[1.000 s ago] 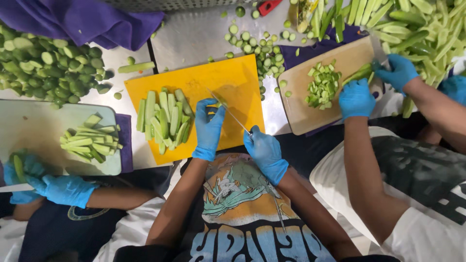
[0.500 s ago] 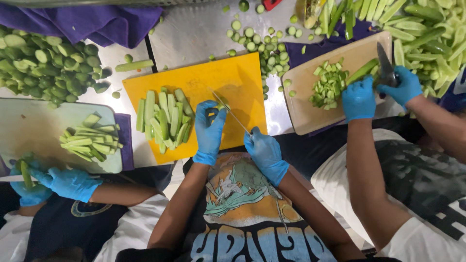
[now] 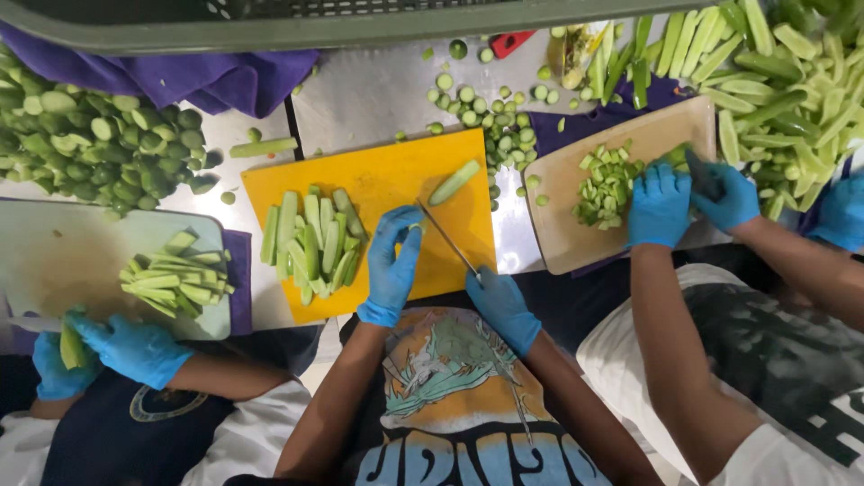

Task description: The person cuts cucumbers into long strips on a yellow cutting board using a knife. They repeatedly pick up whole cucumbers, slice them lengthwise, and transfer the strips into a nearby basket. Other people at the table are also cutting vegetables.

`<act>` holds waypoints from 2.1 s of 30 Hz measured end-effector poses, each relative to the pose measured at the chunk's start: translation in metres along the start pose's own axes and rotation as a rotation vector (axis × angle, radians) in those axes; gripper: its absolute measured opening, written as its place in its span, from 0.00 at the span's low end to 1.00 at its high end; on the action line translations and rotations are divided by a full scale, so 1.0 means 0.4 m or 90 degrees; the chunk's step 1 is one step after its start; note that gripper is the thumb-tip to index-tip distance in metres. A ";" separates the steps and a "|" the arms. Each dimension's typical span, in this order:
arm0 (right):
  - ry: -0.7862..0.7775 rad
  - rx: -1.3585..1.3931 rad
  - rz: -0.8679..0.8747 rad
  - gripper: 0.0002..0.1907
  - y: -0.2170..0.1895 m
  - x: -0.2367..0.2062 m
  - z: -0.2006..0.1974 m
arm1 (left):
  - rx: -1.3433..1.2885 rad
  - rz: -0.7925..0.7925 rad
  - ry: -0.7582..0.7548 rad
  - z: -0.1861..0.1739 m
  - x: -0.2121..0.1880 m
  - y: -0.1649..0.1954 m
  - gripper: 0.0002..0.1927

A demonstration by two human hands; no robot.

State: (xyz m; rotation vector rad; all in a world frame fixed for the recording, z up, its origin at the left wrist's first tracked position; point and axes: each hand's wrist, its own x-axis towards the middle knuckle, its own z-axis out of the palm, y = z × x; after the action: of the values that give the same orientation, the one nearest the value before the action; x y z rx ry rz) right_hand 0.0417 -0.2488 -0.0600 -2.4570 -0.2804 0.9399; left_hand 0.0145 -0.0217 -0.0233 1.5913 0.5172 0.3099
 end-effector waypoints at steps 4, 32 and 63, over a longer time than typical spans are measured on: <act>0.017 0.056 -0.001 0.15 -0.037 -0.055 -0.041 | -0.176 -0.042 0.040 -0.001 -0.016 -0.016 0.12; 0.127 -0.096 -0.174 0.13 -0.151 -0.099 -0.039 | -0.294 -0.105 0.094 0.021 -0.058 -0.030 0.10; 0.111 0.010 -0.160 0.11 -0.132 -0.117 -0.037 | -0.271 -0.151 0.130 0.024 -0.073 -0.050 0.04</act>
State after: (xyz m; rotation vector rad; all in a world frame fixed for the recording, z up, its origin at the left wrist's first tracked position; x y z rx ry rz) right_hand 0.0160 -0.2255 0.0031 -2.4005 -0.5039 0.6166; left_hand -0.0088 -0.0441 -0.0409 1.0798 0.7368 0.3757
